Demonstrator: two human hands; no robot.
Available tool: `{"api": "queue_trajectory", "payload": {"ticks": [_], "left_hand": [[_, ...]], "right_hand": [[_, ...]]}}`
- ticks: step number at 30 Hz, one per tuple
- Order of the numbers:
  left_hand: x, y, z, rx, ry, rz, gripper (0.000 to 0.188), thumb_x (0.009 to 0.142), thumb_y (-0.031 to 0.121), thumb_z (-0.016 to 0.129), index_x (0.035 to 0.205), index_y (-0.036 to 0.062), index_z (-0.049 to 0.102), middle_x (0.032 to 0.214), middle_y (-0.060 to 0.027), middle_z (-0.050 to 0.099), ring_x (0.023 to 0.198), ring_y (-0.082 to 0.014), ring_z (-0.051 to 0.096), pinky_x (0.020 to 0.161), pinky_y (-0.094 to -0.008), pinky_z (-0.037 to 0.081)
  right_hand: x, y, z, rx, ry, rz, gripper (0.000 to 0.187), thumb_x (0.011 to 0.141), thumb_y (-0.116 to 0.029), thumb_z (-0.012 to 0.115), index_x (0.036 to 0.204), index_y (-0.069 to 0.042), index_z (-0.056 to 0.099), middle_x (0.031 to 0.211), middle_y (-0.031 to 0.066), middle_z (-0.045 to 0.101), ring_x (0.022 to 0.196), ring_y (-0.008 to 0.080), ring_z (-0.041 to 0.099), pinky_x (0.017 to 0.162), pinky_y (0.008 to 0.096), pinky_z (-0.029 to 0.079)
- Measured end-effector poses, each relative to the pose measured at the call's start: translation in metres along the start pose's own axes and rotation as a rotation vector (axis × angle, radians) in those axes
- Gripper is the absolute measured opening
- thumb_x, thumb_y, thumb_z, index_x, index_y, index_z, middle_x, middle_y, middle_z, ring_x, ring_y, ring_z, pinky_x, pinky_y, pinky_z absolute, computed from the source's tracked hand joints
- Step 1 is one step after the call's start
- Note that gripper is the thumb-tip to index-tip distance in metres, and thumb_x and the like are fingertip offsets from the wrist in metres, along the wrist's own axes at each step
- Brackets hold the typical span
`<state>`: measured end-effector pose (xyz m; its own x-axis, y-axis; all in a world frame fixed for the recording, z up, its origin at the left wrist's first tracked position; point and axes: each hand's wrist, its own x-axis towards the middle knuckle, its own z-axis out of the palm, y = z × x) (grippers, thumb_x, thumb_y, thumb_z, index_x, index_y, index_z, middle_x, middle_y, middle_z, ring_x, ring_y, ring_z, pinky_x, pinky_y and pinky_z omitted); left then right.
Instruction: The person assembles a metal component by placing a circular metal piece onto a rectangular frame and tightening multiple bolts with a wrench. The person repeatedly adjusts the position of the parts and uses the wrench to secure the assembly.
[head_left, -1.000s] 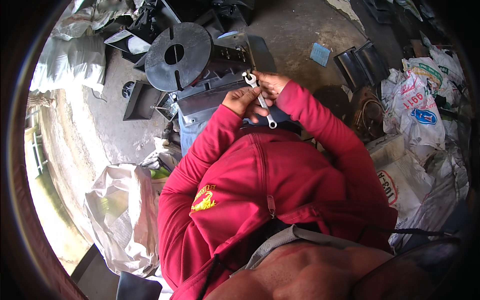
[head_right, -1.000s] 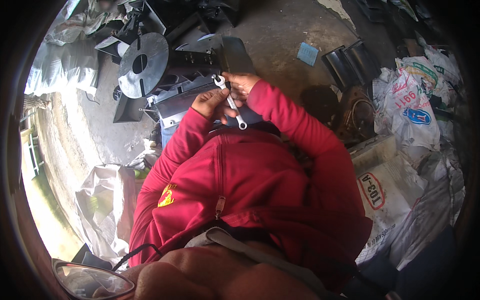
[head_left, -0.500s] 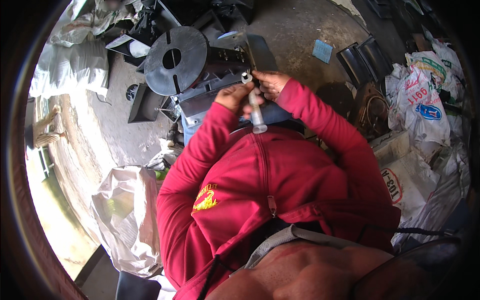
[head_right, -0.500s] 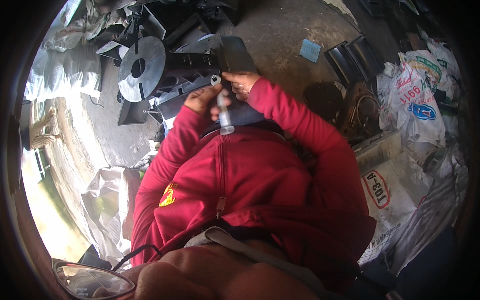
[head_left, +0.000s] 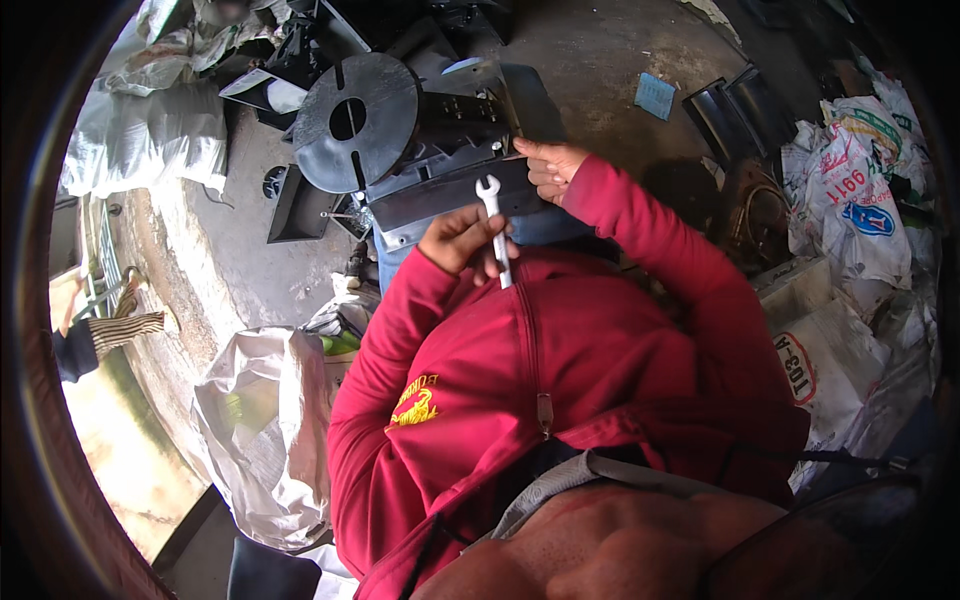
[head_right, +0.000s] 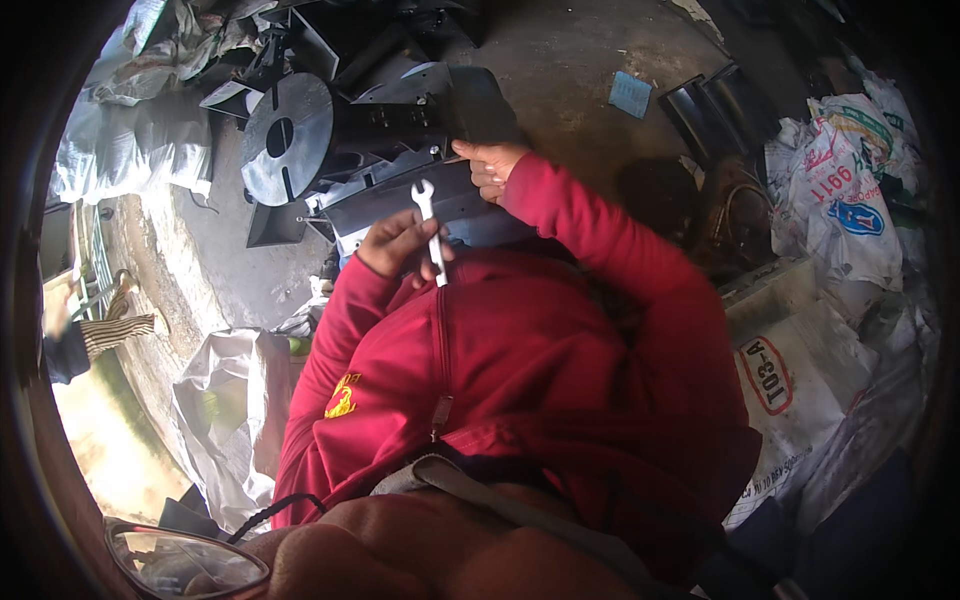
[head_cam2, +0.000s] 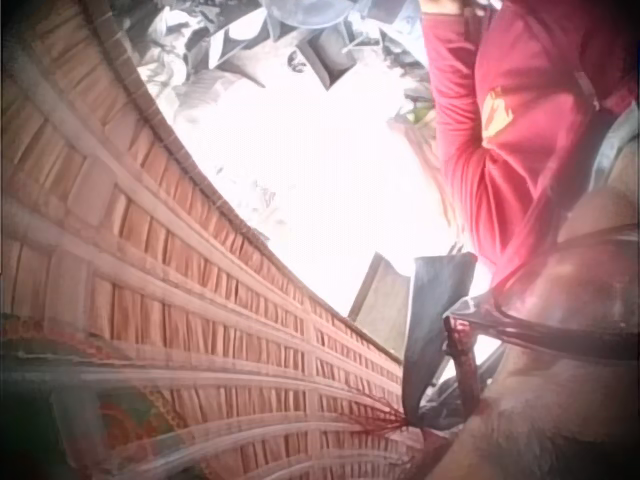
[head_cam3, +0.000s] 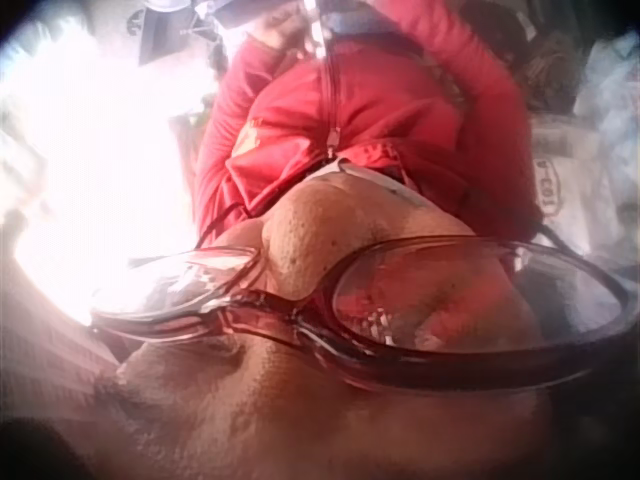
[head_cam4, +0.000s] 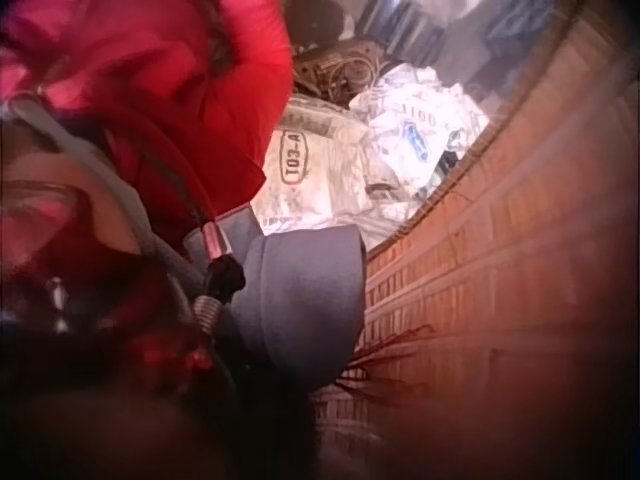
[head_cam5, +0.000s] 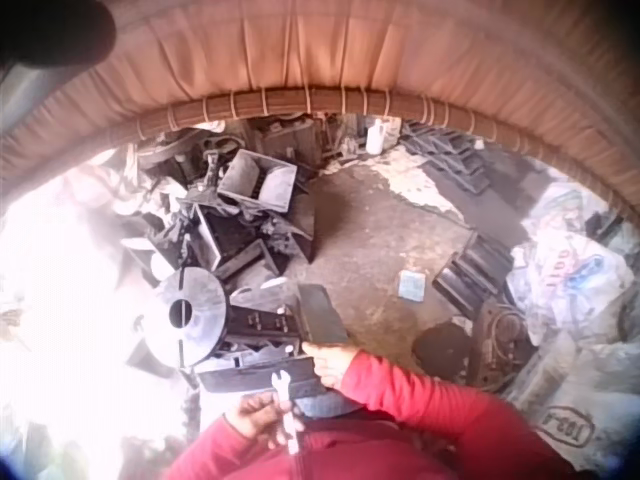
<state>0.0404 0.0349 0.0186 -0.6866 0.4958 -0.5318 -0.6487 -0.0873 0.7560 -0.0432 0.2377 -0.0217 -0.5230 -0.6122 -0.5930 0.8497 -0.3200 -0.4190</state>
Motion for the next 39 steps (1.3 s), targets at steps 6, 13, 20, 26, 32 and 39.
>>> {"api": "queue_trajectory", "payload": {"ticks": [6, 13, 20, 26, 32, 39], "left_hand": [[0.032, -0.001, 0.011, -0.023, 0.075, 0.138, 0.029, 0.095, 0.028, 0.047, 0.092, -0.0002, 0.055, 0.078, -0.0139, 0.066, 0.053, -0.0150, 0.062, 0.039, -0.0227, 0.046], [0.053, -0.005, 0.013, -0.035, 0.035, 0.137, 0.030, 0.094, 0.028, 0.048, 0.094, 0.0000, 0.057, 0.075, -0.0138, 0.066, 0.055, -0.0157, 0.063, 0.039, -0.0221, 0.047], [0.062, -0.002, 0.020, -0.225, 0.064, 0.111, 0.031, 0.093, 0.026, 0.049, 0.098, -0.0033, 0.057, 0.082, -0.0150, 0.066, 0.066, -0.0192, 0.067, 0.042, -0.0231, 0.049], [0.058, 0.000, 0.029, -0.235, 0.167, 0.141, 0.027, 0.093, 0.023, 0.051, 0.099, -0.0033, 0.057, 0.085, -0.0155, 0.066, 0.069, -0.0194, 0.067, 0.042, -0.0235, 0.050], [0.059, -0.003, 0.026, -0.211, 0.184, 0.126, 0.027, 0.093, 0.023, 0.052, 0.092, -0.0024, 0.058, 0.081, -0.0135, 0.066, 0.068, -0.0195, 0.067, 0.041, -0.0246, 0.050], [0.041, -0.002, 0.018, -0.083, 0.212, 0.178, 0.020, 0.092, 0.019, 0.053, 0.086, 0.0007, 0.059, 0.070, -0.0088, 0.064, 0.048, -0.0124, 0.058, 0.041, -0.0214, 0.046]], "right_hand": [[-0.004, -0.003, 0.003, 0.089, -0.016, 0.082, 0.035, 0.092, -0.033, 0.052, 0.064, -0.018, 0.041, 0.045, -0.0085, 0.030, 0.035, 0.0031, 0.024, 0.032, 0.0185, 0.019], [-0.011, 0.003, 0.006, -0.092, -0.022, 0.023, 0.037, 0.090, -0.046, 0.050, 0.069, -0.016, 0.049, 0.046, -0.0078, 0.037, 0.035, 0.0051, 0.032, 0.035, 0.0218, 0.031], [-0.012, 0.011, 0.007, -0.071, 0.018, -0.026, 0.035, 0.090, -0.047, 0.050, 0.087, -0.014, 0.062, 0.066, -0.0030, 0.058, 0.051, 0.0052, 0.051, 0.048, 0.0202, 0.041], [-0.008, 0.006, -0.006, -0.087, -0.196, 0.005, 0.035, 0.089, -0.045, 0.052, 0.091, -0.012, 0.063, 0.070, -0.0005, 0.061, 0.055, 0.0068, 0.053, 0.049, 0.0214, 0.042], [-0.014, 0.008, 0.010, -0.043, -0.002, -0.014, 0.034, 0.088, -0.045, 0.054, 0.089, -0.013, 0.063, 0.068, -0.0009, 0.059, 0.054, 0.0079, 0.052, 0.050, 0.0219, 0.042], [-0.010, 0.003, -0.005, 0.146, -0.101, 0.072, 0.023, 0.093, -0.031, 0.051, 0.080, -0.012, 0.053, 0.047, -0.0097, 0.032, 0.038, 0.0019, 0.028, 0.036, 0.0179, 0.026]]}}
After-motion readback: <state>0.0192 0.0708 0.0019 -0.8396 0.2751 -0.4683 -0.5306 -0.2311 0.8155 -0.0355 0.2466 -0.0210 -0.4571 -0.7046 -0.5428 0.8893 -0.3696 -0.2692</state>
